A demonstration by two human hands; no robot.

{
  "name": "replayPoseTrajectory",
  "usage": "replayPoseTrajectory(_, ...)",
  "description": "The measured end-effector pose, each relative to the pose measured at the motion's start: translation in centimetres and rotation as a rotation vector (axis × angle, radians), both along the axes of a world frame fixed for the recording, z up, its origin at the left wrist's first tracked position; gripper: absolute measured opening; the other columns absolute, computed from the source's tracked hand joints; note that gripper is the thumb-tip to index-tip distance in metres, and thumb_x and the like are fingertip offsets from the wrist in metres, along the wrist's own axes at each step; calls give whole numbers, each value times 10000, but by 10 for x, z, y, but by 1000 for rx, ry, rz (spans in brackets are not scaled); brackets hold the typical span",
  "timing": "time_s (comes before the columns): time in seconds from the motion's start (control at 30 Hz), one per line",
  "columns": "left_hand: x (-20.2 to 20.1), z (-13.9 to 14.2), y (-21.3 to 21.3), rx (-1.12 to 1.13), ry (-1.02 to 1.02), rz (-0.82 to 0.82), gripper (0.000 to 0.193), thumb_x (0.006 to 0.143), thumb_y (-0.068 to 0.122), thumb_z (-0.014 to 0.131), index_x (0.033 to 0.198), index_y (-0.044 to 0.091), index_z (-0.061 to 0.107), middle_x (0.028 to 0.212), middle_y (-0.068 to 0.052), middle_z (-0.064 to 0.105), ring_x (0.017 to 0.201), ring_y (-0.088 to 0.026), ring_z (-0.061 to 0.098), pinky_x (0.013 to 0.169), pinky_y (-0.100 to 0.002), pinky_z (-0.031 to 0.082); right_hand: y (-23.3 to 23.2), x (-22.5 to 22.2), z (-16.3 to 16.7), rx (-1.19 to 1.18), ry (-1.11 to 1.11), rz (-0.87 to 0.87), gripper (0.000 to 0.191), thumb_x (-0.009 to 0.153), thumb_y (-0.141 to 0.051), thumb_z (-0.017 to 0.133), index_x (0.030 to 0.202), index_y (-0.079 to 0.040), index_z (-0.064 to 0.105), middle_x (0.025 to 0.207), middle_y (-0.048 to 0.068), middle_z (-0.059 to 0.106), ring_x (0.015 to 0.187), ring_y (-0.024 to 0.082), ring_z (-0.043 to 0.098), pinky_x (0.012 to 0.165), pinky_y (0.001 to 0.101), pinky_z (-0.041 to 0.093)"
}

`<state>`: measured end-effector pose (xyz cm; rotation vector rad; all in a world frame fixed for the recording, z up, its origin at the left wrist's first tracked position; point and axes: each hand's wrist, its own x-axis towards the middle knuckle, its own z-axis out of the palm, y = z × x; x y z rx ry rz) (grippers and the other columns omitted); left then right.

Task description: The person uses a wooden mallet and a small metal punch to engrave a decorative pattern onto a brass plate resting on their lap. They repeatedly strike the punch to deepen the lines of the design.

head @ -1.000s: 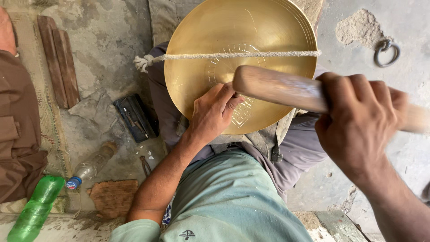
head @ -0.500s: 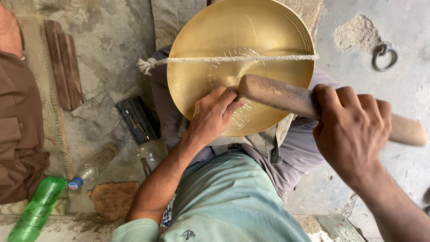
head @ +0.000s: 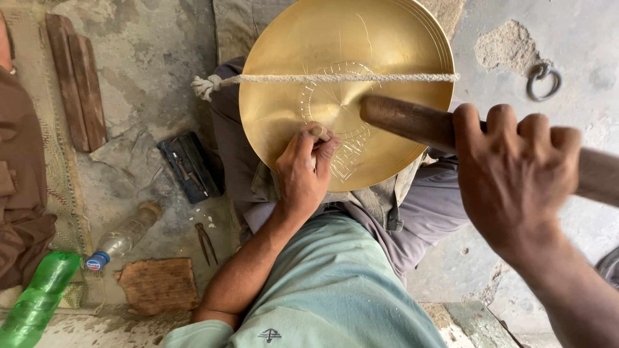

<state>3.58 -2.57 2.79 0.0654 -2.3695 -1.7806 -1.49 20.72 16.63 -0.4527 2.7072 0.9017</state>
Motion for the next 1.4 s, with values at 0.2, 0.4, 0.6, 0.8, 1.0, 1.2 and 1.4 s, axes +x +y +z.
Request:
replayPoseTrajectory(0.2,3,-3,-1,-50,-22,3,177,1044,146,680,1085,2,587,976,-113,670,854,-252,734,726,-357,597,-26,-12,16,-323,254,306,97,1044,-217,662,1138,-192,669,897,-25,665,724,147,603,735,342,449)
replayPoseTrajectory(0.4,3,-8,-1,-216,31,28,182,1026,184,692,1030,18,619,905,-129,665,802,-310,700,684,-415,551,-39,-27,27,-1076,-25,64,336,839,11,643,1168,-52,622,949,86,640,825,267,629,774,427,487)
replayPoseTrajectory(0.6,2,-2,-1,-52,-1,-5,199,1063,196,656,1070,8,591,936,-110,648,826,-254,720,684,-365,587,-49,-37,44,-996,13,32,425,793,44,689,1199,-70,638,1038,131,676,932,309,636,837,462,508)
replayPoseTrajectory(0.8,0,-2,0,-76,-9,1,175,1039,166,689,1068,24,591,936,-102,658,821,-237,723,681,-352,589,-58,-37,45,-605,188,287,382,747,1,782,1094,-135,699,872,64,706,839,275,689,794,453,499)
replayPoseTrajectory(1.0,3,-3,-2,-152,-17,-6,183,1008,111,720,1103,3,606,942,-129,659,824,-270,708,690,-371,577,-56,-39,42,-459,329,452,189,935,-101,859,1047,-158,717,801,26,698,725,207,677,732,403,509)
replayPoseTrajectory(1.2,0,-1,0,-80,1,-4,176,1024,125,702,1087,8,588,956,-118,662,849,-253,723,706,-352,593,-53,-40,41,-443,227,414,132,899,-109,783,960,-127,668,780,54,691,742,253,703,722,437,578)
replayPoseTrajectory(1.4,-1,1,-2,-85,55,-23,175,1051,141,660,1114,7,567,999,-130,658,889,-265,730,729,-359,595,-48,-40,27,-556,72,226,184,887,-42,760,1055,-98,711,830,108,689,742,259,684,685,433,545)
